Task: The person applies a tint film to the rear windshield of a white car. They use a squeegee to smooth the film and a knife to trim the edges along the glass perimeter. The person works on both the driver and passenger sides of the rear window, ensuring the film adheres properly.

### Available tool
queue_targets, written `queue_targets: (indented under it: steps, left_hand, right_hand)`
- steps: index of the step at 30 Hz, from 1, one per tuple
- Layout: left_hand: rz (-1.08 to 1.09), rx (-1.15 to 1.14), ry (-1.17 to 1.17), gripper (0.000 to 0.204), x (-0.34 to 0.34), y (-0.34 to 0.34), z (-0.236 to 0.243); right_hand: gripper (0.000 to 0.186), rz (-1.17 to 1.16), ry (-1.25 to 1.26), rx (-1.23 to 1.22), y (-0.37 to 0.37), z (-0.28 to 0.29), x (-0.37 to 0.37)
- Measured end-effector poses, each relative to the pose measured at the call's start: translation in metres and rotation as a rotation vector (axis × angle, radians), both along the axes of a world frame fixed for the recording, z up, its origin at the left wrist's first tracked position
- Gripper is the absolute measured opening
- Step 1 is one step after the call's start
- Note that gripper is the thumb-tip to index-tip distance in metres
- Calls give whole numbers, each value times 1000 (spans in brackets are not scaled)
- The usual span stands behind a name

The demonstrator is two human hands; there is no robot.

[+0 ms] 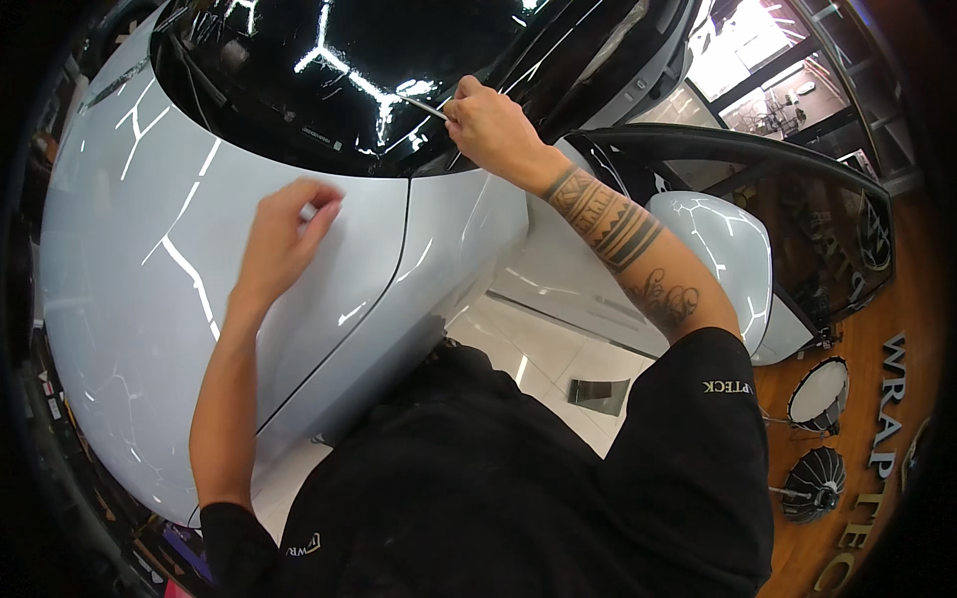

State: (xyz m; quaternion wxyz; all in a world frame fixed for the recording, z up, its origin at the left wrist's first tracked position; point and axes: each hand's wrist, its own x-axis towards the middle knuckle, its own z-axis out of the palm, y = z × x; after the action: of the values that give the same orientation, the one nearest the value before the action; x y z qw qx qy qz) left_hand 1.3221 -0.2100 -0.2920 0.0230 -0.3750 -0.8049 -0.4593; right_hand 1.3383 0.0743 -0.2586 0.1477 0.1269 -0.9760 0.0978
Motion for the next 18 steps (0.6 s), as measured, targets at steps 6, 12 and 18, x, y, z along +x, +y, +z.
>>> queue_targets:
  steps: [6, 12, 18]
  left_hand:
    - [202, 21, 224, 30, -26, 90, -31]
    - [298, -71, 335, 43, -30, 126, -30]
    - [240, -73, 456, 28, -38, 128, -32]
  right_hand:
    - [9, -9, -48, 18, 14, 4, 14]
    - [10, 32, -92, 75, 43, 28, 25]
    - [10, 83, -172, 198, 58, 56, 12]
